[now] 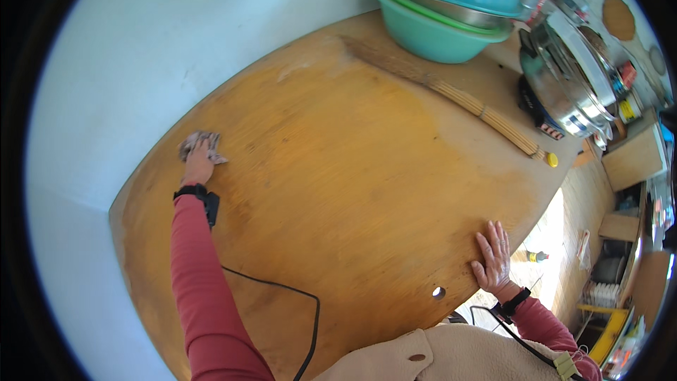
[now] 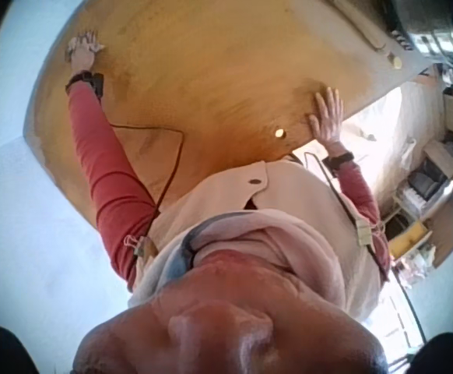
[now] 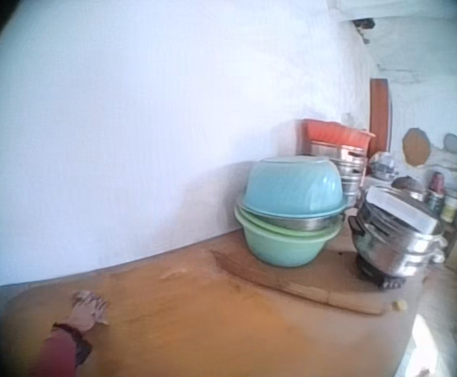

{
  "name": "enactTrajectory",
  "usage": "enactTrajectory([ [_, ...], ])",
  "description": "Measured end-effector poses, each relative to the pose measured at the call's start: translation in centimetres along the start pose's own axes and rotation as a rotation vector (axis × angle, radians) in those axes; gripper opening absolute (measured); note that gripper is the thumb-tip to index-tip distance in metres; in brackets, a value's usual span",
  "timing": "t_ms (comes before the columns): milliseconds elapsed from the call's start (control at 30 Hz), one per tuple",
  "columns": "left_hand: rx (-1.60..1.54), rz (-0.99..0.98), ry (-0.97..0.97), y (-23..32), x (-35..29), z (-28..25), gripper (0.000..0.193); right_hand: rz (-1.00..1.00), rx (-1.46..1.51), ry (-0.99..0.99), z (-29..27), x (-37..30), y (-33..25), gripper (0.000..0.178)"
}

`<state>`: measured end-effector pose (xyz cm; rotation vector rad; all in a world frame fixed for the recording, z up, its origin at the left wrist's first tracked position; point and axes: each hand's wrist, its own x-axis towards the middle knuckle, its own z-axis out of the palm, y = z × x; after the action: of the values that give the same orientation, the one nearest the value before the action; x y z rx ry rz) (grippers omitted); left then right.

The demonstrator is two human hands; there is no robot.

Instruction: The person wipes a large wooden tabletop with a cloth, then moves to a basin to wring out the cloth, and returns to continue wiping the table. The person also briefly handles a wok under the table.

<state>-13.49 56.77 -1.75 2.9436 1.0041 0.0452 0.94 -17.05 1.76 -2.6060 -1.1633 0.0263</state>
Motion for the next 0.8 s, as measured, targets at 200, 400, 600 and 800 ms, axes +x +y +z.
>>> enactTrajectory([
  [200,-0.037,-0.106,-0.049,-0.1,0.1,0.6,0.056,-0.010,0.001,0.008,-0.6,0.3,-0.3,0.061],
  [400,-0.113,0.071,0.009,7.8,-9.3,0.0,0.056,-0.006,0.016,0.001,-0.6,-0.2,-0.1,0.062],
  [600,-0.112,0.290,-0.072,24.0,-21.7,-3.2,0.063,-0.041,0.060,0.059,0.5,-0.6,1.0,0.062],
  [800,-0.224,0.676,-0.187,43.0,-27.4,-5.3,0.056,-0.150,0.216,0.112,-1.4,-0.8,4.0,0.063],
])
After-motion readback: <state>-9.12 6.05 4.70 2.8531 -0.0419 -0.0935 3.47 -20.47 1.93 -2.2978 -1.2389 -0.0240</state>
